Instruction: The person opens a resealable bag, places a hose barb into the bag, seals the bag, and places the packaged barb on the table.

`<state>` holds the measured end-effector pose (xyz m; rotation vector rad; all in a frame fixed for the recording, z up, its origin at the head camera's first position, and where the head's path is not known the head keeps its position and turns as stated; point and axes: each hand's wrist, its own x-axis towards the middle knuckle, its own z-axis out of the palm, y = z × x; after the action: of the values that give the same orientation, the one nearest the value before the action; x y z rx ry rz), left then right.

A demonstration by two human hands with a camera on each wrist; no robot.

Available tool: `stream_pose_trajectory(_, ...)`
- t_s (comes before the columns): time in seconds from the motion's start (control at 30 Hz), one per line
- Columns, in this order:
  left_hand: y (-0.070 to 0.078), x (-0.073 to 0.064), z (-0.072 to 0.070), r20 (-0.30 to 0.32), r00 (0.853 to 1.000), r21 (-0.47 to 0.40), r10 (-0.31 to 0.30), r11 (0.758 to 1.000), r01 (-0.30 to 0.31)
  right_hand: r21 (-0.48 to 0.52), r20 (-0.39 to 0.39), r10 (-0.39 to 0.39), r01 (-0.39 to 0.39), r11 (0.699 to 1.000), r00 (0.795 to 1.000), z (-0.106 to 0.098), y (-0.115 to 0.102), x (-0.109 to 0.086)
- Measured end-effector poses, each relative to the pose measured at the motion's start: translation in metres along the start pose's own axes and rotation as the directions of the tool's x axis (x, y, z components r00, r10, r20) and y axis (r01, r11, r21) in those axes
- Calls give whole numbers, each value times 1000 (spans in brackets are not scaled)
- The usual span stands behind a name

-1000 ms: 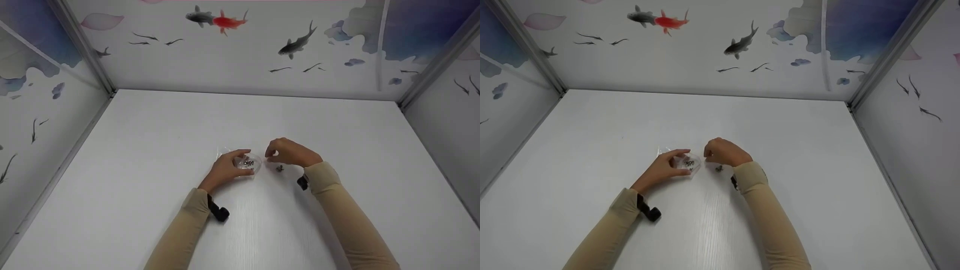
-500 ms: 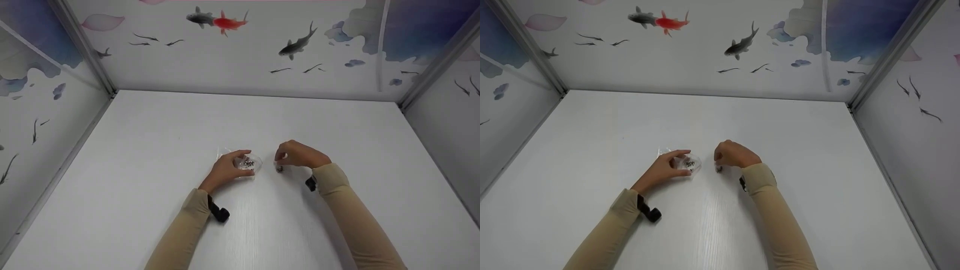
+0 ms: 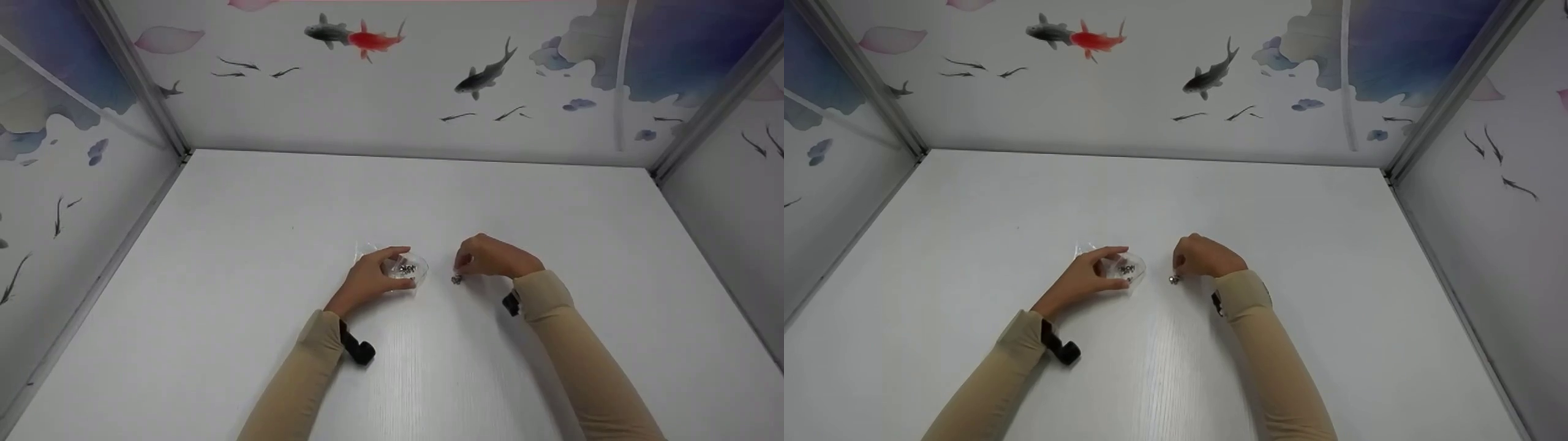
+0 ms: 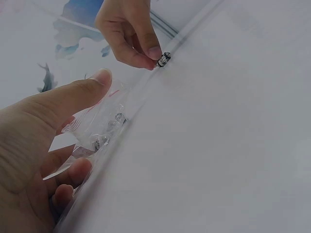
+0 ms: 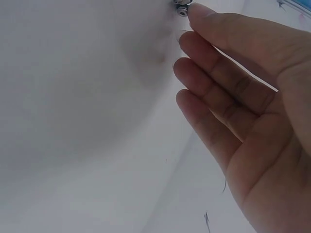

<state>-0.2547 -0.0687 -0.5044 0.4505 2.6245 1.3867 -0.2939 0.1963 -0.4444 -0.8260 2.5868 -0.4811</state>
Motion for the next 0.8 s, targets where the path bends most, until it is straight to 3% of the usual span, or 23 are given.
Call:
stream_pose_trajectory(0.57, -1, 1, 1, -5, 1000, 0, 9, 1000, -9, -32, -24, 4, -5, 999, 1000, 3, 2, -1)
stream_pose_trajectory(0.8, 0, 1, 1, -1, 1000, 15, -3, 1000, 3, -2, -24, -41, 41, 999, 999, 3, 3, 0)
